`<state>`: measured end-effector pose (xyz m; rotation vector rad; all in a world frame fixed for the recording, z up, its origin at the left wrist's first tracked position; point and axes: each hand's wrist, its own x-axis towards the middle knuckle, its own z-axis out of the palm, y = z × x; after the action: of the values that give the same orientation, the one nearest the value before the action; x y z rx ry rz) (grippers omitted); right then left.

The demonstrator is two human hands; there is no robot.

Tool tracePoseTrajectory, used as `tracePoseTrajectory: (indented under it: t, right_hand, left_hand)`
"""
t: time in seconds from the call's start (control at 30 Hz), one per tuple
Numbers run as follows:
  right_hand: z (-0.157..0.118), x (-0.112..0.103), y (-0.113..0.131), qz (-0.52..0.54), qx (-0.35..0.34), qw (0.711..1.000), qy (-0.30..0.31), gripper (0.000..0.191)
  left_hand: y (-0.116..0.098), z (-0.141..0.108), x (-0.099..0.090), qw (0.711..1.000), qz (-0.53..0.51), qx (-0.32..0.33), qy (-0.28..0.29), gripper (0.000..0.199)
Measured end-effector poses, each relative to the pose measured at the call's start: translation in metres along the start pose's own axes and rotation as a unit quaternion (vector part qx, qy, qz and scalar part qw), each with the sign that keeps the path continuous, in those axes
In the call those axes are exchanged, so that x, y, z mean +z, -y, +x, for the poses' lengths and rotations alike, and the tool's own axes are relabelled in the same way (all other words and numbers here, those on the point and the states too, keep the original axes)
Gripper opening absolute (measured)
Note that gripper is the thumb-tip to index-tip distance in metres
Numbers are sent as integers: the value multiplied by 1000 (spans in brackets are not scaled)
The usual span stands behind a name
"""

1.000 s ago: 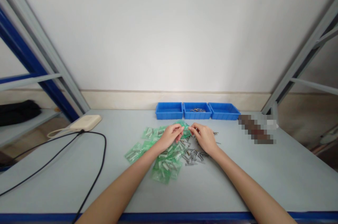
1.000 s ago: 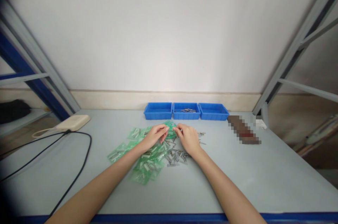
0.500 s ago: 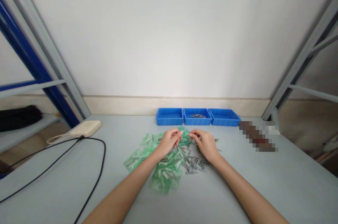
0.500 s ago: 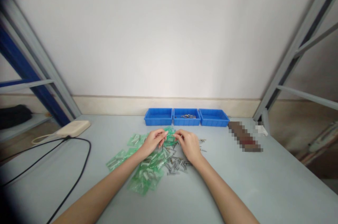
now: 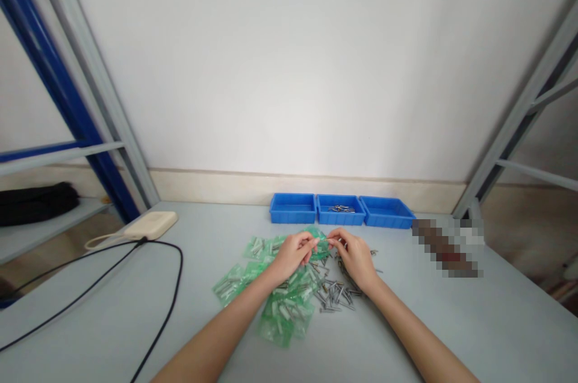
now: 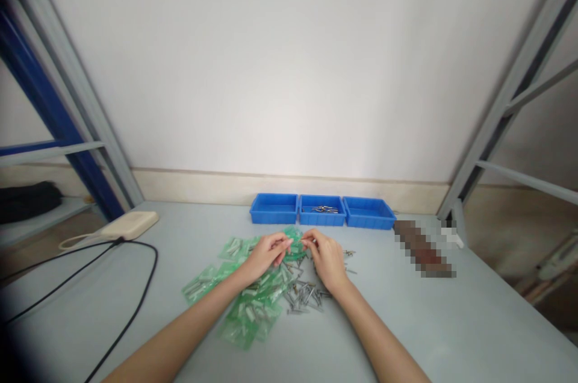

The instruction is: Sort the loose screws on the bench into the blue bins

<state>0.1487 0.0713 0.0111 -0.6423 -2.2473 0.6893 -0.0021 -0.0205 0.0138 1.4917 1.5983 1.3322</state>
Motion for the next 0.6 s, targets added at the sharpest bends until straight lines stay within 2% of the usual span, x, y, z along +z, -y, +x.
tracePoseTrajectory:
  t: [0.1,0.23,0.47,0.6]
  right_hand:
    - [0,-1,0,1,-2,1000,1,21]
    - [0,-2,0,-22,1,1000,-6,30]
    - [-1,-6,3,-43,5,999,-26,32]
    - [0,-6,3,-25,-11,1000,-8,25]
  left_hand:
    - [-2,-1,0,1000,-1,1,-6,37]
    - [-1,1,1,999,-32,2,-17,37]
    - [6,3,2,997,-79,-10,24,41]
    - [2,2,0,997,-68,-6,33,37]
